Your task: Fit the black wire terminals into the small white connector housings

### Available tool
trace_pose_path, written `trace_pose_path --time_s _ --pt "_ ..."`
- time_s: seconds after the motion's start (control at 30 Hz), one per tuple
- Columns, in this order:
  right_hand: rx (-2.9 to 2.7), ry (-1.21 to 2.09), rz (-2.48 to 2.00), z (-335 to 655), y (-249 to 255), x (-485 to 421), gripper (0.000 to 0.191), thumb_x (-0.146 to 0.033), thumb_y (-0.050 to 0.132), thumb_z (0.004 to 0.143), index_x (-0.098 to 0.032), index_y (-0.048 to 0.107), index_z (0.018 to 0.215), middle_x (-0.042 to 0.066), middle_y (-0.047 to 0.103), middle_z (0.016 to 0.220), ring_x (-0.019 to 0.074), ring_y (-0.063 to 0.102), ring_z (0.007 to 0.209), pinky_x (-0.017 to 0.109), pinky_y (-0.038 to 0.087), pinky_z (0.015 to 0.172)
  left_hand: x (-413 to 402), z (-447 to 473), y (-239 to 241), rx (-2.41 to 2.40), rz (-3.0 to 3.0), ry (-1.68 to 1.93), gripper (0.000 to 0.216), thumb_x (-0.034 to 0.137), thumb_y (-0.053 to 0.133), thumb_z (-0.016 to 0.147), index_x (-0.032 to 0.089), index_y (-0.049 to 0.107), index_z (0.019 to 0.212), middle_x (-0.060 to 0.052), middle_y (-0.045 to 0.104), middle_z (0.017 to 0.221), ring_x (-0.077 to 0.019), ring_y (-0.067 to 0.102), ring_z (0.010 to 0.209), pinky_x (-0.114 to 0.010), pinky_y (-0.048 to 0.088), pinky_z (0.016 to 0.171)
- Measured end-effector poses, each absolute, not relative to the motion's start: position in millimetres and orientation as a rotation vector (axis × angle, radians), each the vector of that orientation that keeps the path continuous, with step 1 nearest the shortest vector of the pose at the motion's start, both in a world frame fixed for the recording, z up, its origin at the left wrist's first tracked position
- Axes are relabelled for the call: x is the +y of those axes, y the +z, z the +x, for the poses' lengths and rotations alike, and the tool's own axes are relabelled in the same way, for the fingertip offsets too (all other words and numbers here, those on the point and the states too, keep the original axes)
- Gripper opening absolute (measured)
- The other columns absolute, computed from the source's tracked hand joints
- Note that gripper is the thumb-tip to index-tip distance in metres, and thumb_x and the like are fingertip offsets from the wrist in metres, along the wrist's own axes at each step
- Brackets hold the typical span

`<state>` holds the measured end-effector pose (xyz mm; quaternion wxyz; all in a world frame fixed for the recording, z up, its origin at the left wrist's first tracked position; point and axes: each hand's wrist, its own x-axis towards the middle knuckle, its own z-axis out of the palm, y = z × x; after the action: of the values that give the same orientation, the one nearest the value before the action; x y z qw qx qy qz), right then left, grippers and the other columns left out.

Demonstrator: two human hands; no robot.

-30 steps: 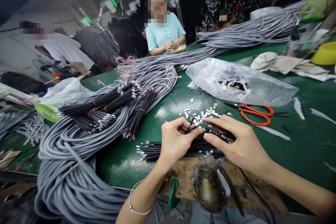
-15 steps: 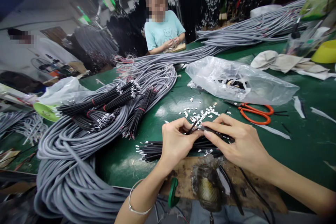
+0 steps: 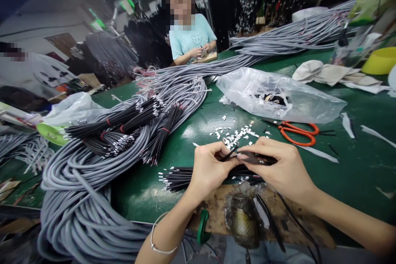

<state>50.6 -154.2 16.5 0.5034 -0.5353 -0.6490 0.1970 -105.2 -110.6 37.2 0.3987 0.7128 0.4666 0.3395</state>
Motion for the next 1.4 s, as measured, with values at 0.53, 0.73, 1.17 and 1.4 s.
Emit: trace_pose_path --time_s 0.53,0.73,1.17,1.4 --pt "-1.639 0.271 -1.284 57 17 -150 0.014 -0.011 0.06 0.073 -0.019 0.071 0.077 -0.001 0.063 0.063 0.0109 0.055 0.055 0.023 0.04 0.051 -106 -114 40 0.907 1.818 0.579 0.016 0.027 0.072 0.07 0.011 0.069 0.069 -0.001 0.065 0.062 -0.0103 0.052 0.056 -0.019 0.039 0.053" --pt "-1.517 0.202 -1.312 68 19 -143 0.014 -0.013 0.061 0.074 -0.018 0.071 0.083 0.001 0.066 0.068 0.0136 0.059 0.059 0.025 0.043 0.054 -96 -122 42 0.976 1.794 0.572 0.024 0.032 0.061 0.081 0.01 0.071 0.08 -0.008 0.07 0.078 -0.0169 0.061 0.073 -0.025 0.046 0.069" --pt "-1.77 0.215 -1.366 59 15 -150 0.028 -0.034 0.049 0.089 -0.024 0.064 0.111 0.002 0.064 0.089 0.0156 0.061 0.079 0.027 0.046 0.069 -103 -115 44 1.225 1.75 0.823 0.021 0.029 0.07 0.068 0.01 0.064 0.059 -0.001 0.058 0.056 -0.0096 0.047 0.052 -0.021 0.037 0.05" --pt "-1.811 0.202 -1.346 58 16 -153 0.025 -0.031 0.05 0.089 -0.023 0.069 0.104 0.002 0.068 0.089 0.014 0.064 0.076 0.025 0.047 0.072 -109 -109 42 1.226 1.737 0.939 0.027 0.025 0.075 0.062 0.012 0.053 0.05 0.003 0.051 0.051 -0.0069 0.041 0.05 -0.018 0.033 0.045"
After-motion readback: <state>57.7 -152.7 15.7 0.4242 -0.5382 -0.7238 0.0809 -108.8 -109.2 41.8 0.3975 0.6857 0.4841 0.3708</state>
